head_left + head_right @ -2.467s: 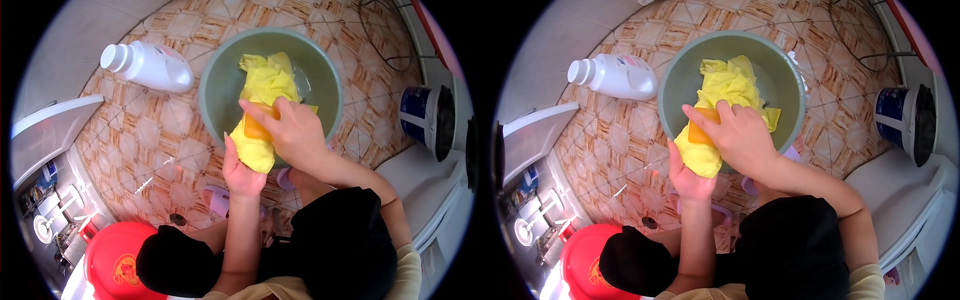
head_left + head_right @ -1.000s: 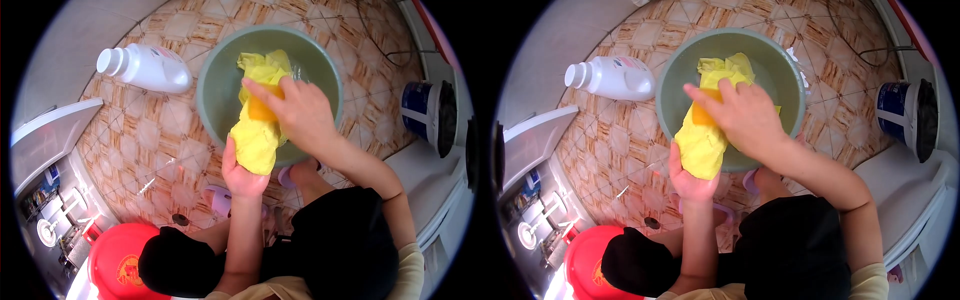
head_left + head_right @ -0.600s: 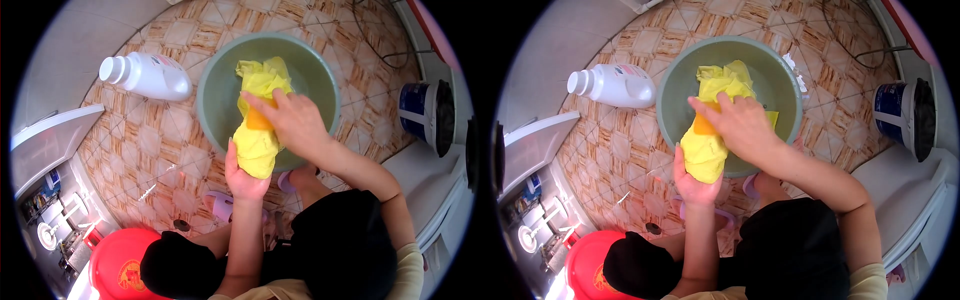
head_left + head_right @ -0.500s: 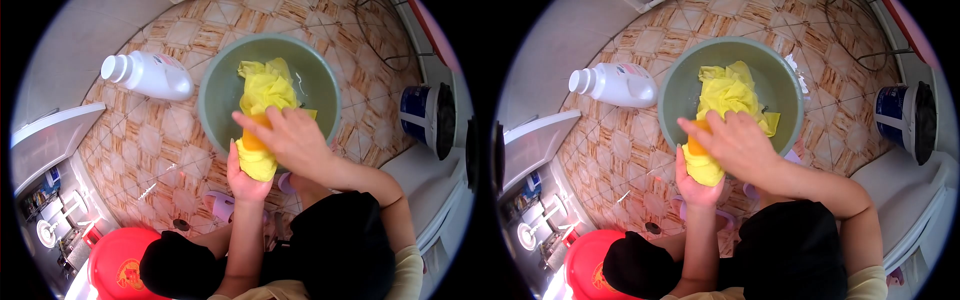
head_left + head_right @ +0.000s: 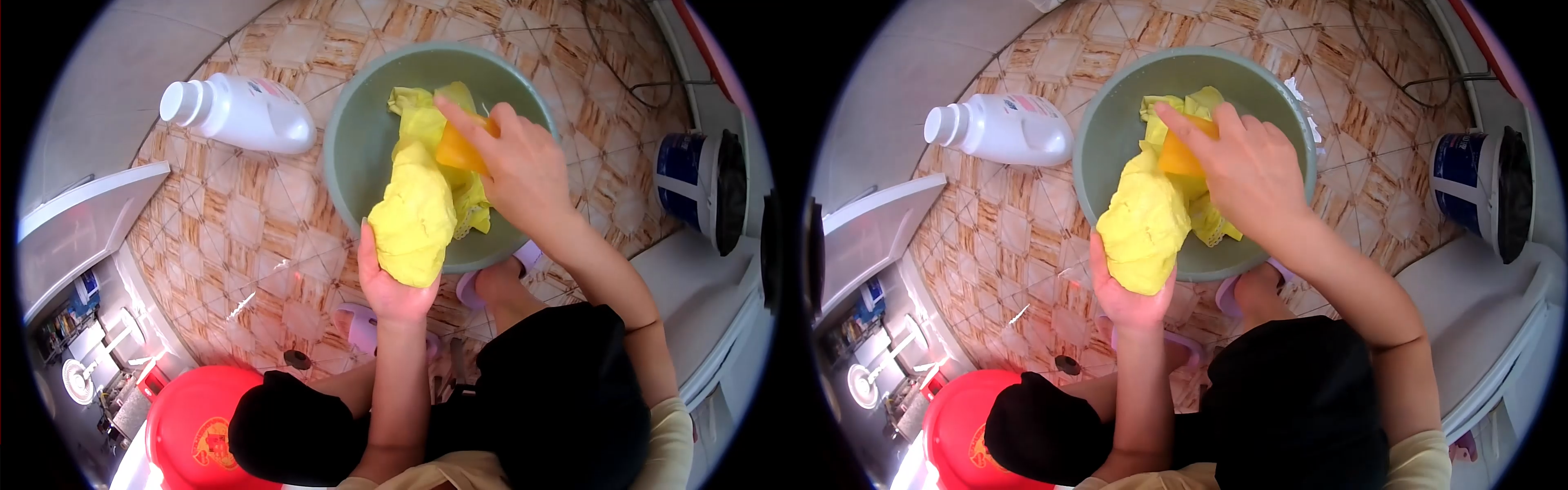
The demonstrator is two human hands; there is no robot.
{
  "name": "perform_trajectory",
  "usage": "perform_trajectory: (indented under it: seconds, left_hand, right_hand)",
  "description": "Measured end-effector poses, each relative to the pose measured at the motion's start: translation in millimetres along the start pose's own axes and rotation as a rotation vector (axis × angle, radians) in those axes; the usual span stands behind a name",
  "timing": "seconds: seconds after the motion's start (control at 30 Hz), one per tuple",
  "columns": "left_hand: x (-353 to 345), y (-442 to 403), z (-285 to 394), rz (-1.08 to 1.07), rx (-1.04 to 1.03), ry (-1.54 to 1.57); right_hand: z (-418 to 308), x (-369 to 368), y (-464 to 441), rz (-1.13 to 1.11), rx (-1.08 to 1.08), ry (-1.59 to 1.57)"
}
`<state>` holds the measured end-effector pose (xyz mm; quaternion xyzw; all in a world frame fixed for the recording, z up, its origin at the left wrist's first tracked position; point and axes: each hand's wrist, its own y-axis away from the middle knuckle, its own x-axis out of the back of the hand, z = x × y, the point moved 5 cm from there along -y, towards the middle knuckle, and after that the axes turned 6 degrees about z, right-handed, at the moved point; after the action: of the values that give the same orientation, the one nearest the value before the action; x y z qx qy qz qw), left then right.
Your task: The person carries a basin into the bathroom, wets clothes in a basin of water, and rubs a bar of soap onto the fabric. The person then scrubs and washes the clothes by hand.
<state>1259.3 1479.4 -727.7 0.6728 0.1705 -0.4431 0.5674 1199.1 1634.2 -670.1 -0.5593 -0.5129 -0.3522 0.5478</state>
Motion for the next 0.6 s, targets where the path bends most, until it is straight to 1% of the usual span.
perform_trajectory:
  seconds: [0.07, 0.1, 0.13, 0.2, 0.23, 0.33, 0.37, 0.47, 0.5, 0.53, 0.6]
  left_hand:
    - [-4.1, -2.0, 3.3, -0.05, -0.001, 0.055]
    - [-6.9, -2.9, 2.5, -0.057, 0.002, 0.055]
    - [-9.7, -1.4, 1.5, -0.059, 0.003, 0.059]
    - [-9.3, 0.6, -0.7, -0.053, 0.006, 0.059]
    - [-8.4, 0.7, -2.8, -0.042, 0.03, 0.095]
    - [-4.5, 0.0, -0.6, -0.024, 0.024, 0.125]
    - [-2.5, 0.5, 1.1, -0.045, 0.031, 0.103]
    - [-5.9, -0.4, 2.2, -0.04, 0.018, 0.046]
    - [-6.2, -1.0, 1.1, -0.013, 0.036, 0.11]
    - [-6.2, -1.3, -0.4, 0.014, 0.052, 0.176]
    - [-6.7, -1.2, -1.0, -0.014, 0.039, 0.178]
  right_hand:
    - [-17.9, 19.7, 9.6, -0.02, 0.039, -0.144]
    - [-29.4, 19.1, 17.8, -0.018, 0.122, -0.18]
    - [-30.8, 10.4, 22.3, -0.018, 0.119, -0.177]
    - [-38.2, -3.7, 31.2, -0.021, 0.196, -0.198]
    - [-29.6, -5.5, 25.9, -0.004, 0.111, -0.161]
    - [-34.8, 1.0, 21.5, -0.052, 0.145, -0.171]
    - [-47.6, -0.5, 30.8, -0.048, 0.25, -0.22]
    - [-45.9, -3.8, 24.8, -0.012, 0.24, -0.198]
    - [-31.4, -9.1, 16.2, -0.061, 0.097, -0.227]
    - [-33.5, -5.7, 17.6, -0.062, 0.098, -0.226]
    - [-48.5, 2.9, 26.1, -0.075, 0.203, -0.213]
